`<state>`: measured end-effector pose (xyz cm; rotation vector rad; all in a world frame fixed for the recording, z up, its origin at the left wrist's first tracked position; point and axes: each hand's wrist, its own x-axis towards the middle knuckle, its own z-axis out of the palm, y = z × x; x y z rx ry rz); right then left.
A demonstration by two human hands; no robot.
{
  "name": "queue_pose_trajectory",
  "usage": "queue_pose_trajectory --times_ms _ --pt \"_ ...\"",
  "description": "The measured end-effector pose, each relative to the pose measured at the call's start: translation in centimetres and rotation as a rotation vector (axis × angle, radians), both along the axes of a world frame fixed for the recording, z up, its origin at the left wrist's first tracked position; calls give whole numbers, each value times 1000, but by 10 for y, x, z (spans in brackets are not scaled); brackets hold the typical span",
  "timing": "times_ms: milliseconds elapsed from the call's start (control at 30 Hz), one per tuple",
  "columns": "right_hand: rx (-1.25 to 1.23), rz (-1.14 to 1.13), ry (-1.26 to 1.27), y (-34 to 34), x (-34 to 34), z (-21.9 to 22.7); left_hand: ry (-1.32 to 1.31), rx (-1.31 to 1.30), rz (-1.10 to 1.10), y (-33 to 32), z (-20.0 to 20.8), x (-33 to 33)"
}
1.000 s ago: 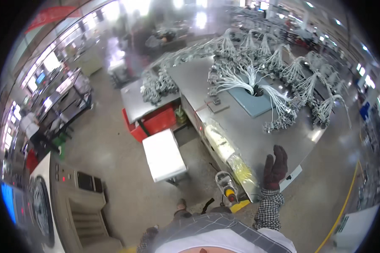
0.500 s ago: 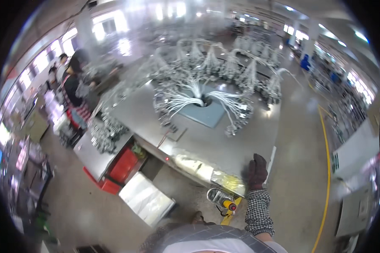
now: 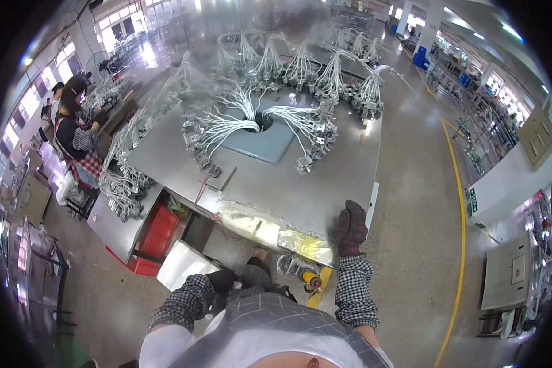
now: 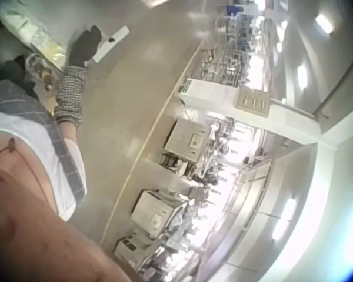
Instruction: Manually attaching and organizing multiple wires into a circular connector assembly using a hand-held tool and a dedicated fixture.
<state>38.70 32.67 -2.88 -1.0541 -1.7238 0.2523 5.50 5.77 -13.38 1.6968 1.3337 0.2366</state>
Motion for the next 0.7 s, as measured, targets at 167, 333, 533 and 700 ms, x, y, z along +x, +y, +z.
queue_pose_trajectory --times_ms 167,333,533,700 --pt "-206 61 202 -4 12 2 -233 -458 756 24 38 -16" --pt "-240 109 248 17 6 34 -146 121 348 87 184 -44" --pt "-550 652 811 62 -134 110 390 789 19 220 284 -97" --pt "-1195 784 1304 113 -247 81 710 612 -282 360 266 -165"
